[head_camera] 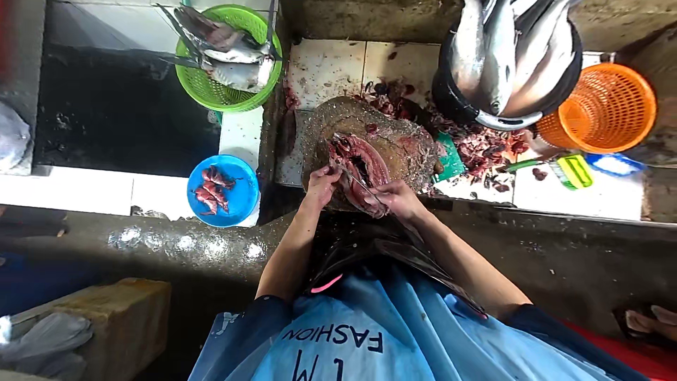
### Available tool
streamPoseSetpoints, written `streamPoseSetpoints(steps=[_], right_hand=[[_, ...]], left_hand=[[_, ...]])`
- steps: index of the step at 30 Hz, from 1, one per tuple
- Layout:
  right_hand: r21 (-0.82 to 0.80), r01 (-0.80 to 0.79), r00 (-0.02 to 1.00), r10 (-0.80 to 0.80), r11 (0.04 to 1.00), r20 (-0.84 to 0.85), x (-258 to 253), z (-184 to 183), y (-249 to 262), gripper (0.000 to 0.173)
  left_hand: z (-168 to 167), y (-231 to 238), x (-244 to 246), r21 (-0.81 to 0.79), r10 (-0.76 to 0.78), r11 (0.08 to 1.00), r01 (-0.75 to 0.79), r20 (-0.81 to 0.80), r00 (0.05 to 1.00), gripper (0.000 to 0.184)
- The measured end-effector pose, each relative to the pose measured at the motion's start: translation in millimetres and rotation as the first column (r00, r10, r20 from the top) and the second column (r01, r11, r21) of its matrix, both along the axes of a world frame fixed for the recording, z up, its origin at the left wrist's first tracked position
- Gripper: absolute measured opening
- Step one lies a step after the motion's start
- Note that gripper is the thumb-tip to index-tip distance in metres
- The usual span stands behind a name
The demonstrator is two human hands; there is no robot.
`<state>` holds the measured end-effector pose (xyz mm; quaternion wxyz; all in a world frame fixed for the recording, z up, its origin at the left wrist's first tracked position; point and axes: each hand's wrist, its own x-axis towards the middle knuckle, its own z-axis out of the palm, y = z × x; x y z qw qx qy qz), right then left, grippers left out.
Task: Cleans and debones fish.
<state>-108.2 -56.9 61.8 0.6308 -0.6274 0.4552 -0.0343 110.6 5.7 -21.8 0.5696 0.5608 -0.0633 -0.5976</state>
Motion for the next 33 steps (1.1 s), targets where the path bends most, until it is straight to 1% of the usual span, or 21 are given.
streamPoseSetpoints(steps=[3, 7, 9, 11, 12, 13, 14, 15, 16, 17, 18, 19, 20, 21, 23, 25, 29, 31, 33], right_hand=[[0.064, -0.049, 0.998, 0.046, 0.997, 0.047, 8, -16, -6, 0.012], [-0.068, -0.236, 0.97, 0.231, 0.969, -0.076, 3, -19, -7, 0.01], [-0.088, -0.292, 0.953, 0.281, 0.952, -0.115, -5, -18, -6, 0.011], [-0.12, -0.331, 0.941, 0.319, 0.936, -0.114, -16, -15, -3, 0.014], [-0.192, -0.325, 0.945, 0.308, 0.926, -0.113, -22, -11, -1, 0.015], [-0.322, -0.284, 0.958, 0.256, 0.903, -0.127, -29, -6, 0, 0.018], [-0.467, -0.208, 0.977, 0.156, 0.859, -0.149, -36, -2, -1, 0.026], [-0.53, -0.128, 0.984, 0.039, 0.838, -0.176, -42, 0, -8, 0.035], [-0.484, -0.044, 0.969, -0.08, 0.874, -0.232, -48, -1, -20, 0.039], [-0.388, 0.058, 0.94, -0.181, 0.92, -0.289, -57, -3, -26, 0.036], [-0.338, 0.115, 0.93, -0.221, 0.934, -0.293, -64, -5, -27, 0.029], [-0.307, 0.12, 0.956, -0.194, 0.944, -0.222, -63, -3, -33, 0.021], [-0.28, 0.094, 0.984, -0.133, 0.955, -0.121, -54, 1, -41, 0.016], [-0.251, 0.051, 0.997, -0.062, 0.967, -0.038, -48, 8, -35, 0.013], [-0.19, -0.05, 0.997, 0.061, 0.981, 0.052, -40, 14, -11, 0.012], [-0.173, -0.096, 0.992, 0.108, 0.98, 0.059, -18, 6, -17, 0.012], [-0.05, -0.105, 0.993, 0.107, 0.993, 0.049, -3, -18, -15, 0.014], [-0.029, -0.128, 0.991, 0.129, 0.991, 0.029, -2, -19, -15, 0.014], [-0.049, -0.158, 0.987, 0.158, 0.986, -0.003, -3, -15, -13, 0.014]], left_hand=[[0, -3, -3, -0.015, 0.031, 0.999, -0.031, 0.031, 0.999, 0.024], [-2, -3, -6, 0.013, 0.134, 0.991, -0.135, 0.061, 0.989, 0.026], [-5, -3, -8, 0.017, 0.17, 0.985, -0.171, 0.07, 0.983, 0.023], [-6, -4, -9, 0.009, 0.176, 0.984, -0.177, 0.071, 0.982, 0.022], [-7, -4, -10, 0.003, 0.173, 0.985, -0.173, 0.068, 0.983, 0.023], [-6, -4, -10, 0.001, 0.17, 0.985, -0.17, 0.065, 0.983, 0.025], [-6, -5, -9, -0.002, 0.17, 0.985, -0.171, 0.064, 0.983, 0.026], [-3, -5, -7, -0.005, 0.164, 0.986, -0.164, 0.06, 0.985, 0.026], [-1, -4, -6, -0.007, 0.153, 0.988, -0.153, 0.048, 0.987, 0.026], [2, 1, -10, -0.001, 0.135, 0.991, -0.135, 0.036, 0.99, 0.027], [6, 9, -15, 0.004, 0.1, 0.995, -0.1, 0.04, 0.994, 0.027], [13, 8, -14, -0.007, 0.059, 0.998, -0.058, 0.07, 0.996, 0.029], [13, -2, -7, -0.027, 0.056, 0.998, -0.054, 0.096, 0.994, 0.028], [10, -4, -6, -0.024, 0.054, 0.998, -0.051, 0.109, 0.993, 0.028], [5, 7, -17, -0.003, 0.067, 0.998, -0.067, 0.099, 0.993, 0.026], [6, -6, -12, -0.027, 0.073, 0.997, -0.07, 0.119, 0.99, 0.026], [8, -3, -15, -0.019, 0.074, 0.997, -0.072, 0.14, 0.987, 0.024], [5, -3, -15, -0.022, 0.099, 0.995, -0.096, 0.136, 0.986, 0.022], [1, -2, -17, -0.017, 0.12, 0.993, -0.119, 0.155, 0.981, 0.021]])
